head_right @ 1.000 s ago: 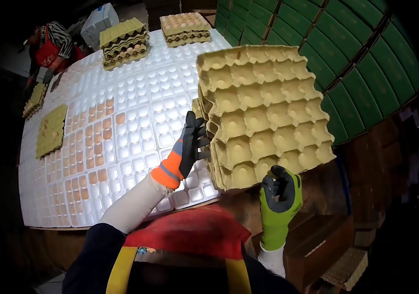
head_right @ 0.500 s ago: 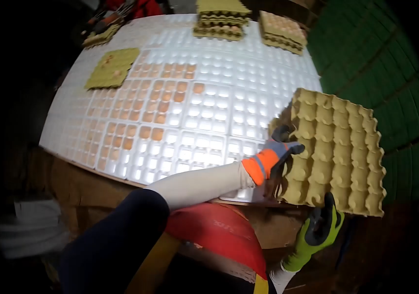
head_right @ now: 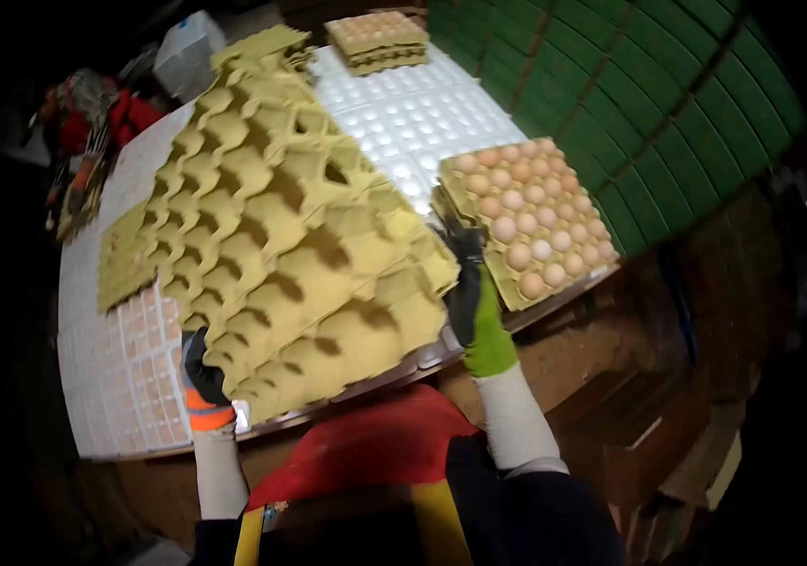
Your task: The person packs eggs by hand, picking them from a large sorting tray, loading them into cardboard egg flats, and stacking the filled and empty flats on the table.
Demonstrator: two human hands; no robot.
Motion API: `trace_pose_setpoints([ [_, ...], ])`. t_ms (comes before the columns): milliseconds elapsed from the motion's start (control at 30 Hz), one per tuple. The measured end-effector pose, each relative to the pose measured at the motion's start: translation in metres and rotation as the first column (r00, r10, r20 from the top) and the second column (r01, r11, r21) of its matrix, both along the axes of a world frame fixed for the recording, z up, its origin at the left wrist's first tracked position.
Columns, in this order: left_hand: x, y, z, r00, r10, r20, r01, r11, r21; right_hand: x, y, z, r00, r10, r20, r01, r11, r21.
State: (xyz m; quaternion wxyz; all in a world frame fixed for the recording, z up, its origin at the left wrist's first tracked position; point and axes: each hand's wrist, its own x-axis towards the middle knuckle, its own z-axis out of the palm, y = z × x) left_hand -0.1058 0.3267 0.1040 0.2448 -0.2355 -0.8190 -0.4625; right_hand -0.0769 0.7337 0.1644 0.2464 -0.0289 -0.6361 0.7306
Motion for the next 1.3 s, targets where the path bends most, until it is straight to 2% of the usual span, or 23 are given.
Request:
trace_pose_setpoints([
  [100, -0.003, -0.003, -0.015, 0.998, -0.067, -0.007, 0.066, 0.997, -0.044, 0.001, -0.006, -0.020, 0.909, 0.375, -0.183, -0.417, 0.793, -0.445],
  [133, -0.031, -0.026, -0.027, 0.867, -0.442, 0.228, 0.414, 0.896, 0.161, 0.006, -0.006, -0.028, 0.868, 0.418, -0.266, -0.495, 0.703, -0.511],
  [167, -0.058, -0.049, -0.039, 0.511, -0.750, 0.419, 0.531, 0.659, 0.532, 0.017, -0.008, -0.034, 0.867, 0.411, -0.282, -0.498, 0.737, -0.457],
  [200, -0.083, -0.072, -0.051, 0.175, -0.840, 0.514, 0.404, 0.537, 0.740, 0.028, -0.002, -0.036, 0.900, 0.368, -0.233, -0.417, 0.882, -0.218],
  [267, -0.077, 0.014, -0.019, 0.845, -0.395, 0.360, 0.360, 0.919, 0.163, 0.055, 0.008, -0.039, 0.971, 0.161, -0.178, -0.104, 0.950, 0.293],
  [300, -0.080, 0.041, -0.011, 0.894, -0.341, 0.290, 0.332, 0.940, 0.083, 0.065, 0.004, -0.045, 0.997, 0.069, -0.025, -0.057, 0.941, 0.334],
  [333, -0.082, 0.063, 0.000, 0.915, -0.316, 0.251, 0.313, 0.948, 0.054, 0.103, 0.002, -0.020, 0.998, 0.015, -0.058, 0.005, 0.947, 0.322],
  [400, -0.084, 0.107, 0.011, 0.894, -0.373, 0.247, 0.365, 0.928, 0.082, 0.158, -0.005, -0.020, 0.999, -0.013, -0.035, 0.015, 0.998, 0.064],
  [467, -0.082, 0.143, 0.026, 0.838, -0.472, 0.273, 0.453, 0.881, 0.133, 0.201, -0.023, -0.022, 0.994, -0.061, 0.091, 0.075, 0.984, -0.160],
  [533, -0.077, 0.176, 0.039, 0.722, -0.606, 0.334, 0.575, 0.794, 0.196, 0.258, -0.034, -0.028, 0.872, -0.189, 0.452, 0.233, 0.972, -0.042],
  [600, -0.063, 0.218, 0.046, 0.545, -0.743, 0.388, 0.720, 0.652, 0.238, 0.275, -0.051, -0.011, 0.854, -0.353, 0.382, 0.476, 0.826, -0.301],
  [667, -0.042, 0.261, 0.046, 0.391, -0.840, 0.376, 0.837, 0.495, 0.234, 0.287, -0.059, -0.045, 0.671, -0.637, 0.379, 0.714, 0.693, -0.098],
  [700, -0.031, 0.283, 0.046, 0.330, -0.880, 0.342, 0.884, 0.415, 0.214, 0.300, -0.065, -0.036, 0.695, -0.577, 0.429, 0.719, 0.573, -0.394],
  [833, 0.017, 0.336, 0.038, 0.287, -0.855, 0.431, 0.938, 0.342, 0.054, 0.333, -0.071, -0.085, 0.550, -0.762, 0.342, 0.820, 0.415, -0.394],
  [900, 0.036, 0.347, 0.020, 0.190, -0.788, 0.586, 0.937, 0.323, 0.130, 0.355, -0.070, -0.103, 0.548, -0.663, 0.510, 0.831, 0.359, -0.425],
  [967, 0.035, 0.355, -0.019, 0.048, -0.542, 0.839, 0.864, 0.444, 0.237, 0.374, -0.062, -0.109, 0.560, -0.678, 0.476, 0.817, 0.357, -0.453],
  [1033, 0.043, 0.376, -0.048, -0.319, -0.329, 0.889, 0.810, 0.393, 0.436, 0.396, -0.050, -0.111, 0.510, -0.666, 0.545, 0.859, 0.366, -0.357],
  [1100, 0.049, 0.382, -0.111, -0.193, -0.401, 0.895, 0.890, 0.313, 0.332, 0.422, -0.039, -0.125, 0.515, -0.645, 0.565, 0.856, 0.353, -0.378],
  [1133, 0.061, 0.392, -0.136, -0.200, -0.368, 0.908, 0.879, 0.342, 0.333, 0.440, -0.030, -0.100, 0.517, -0.567, 0.641, 0.855, 0.378, -0.355],
  [1167, 0.077, 0.399, -0.150, -0.208, -0.334, 0.919, 0.868, 0.371, 0.331, 0.454, -0.033, -0.113, 0.520, -0.570, 0.636, 0.853, 0.374, -0.363],
  [1200, 0.123, 0.417, -0.115, -0.282, -0.234, 0.930, 0.810, 0.462, 0.362, 0.469, -0.035, -0.126, 0.524, -0.573, 0.631, 0.852, 0.369, -0.372],
  [1233, 0.130, 0.424, -0.146, -0.317, -0.183, 0.931, 0.766, 0.529, 0.365, 0.484, -0.037, -0.140, 0.527, -0.576, 0.625, 0.850, 0.364, -0.381],
  [1300, 0.156, 0.440, -0.173, -0.408, -0.221, 0.886, 0.765, 0.446, 0.464, 0.522, -0.054, -0.226, 0.305, -0.851, 0.427, 0.861, 0.438, 0.258],
])
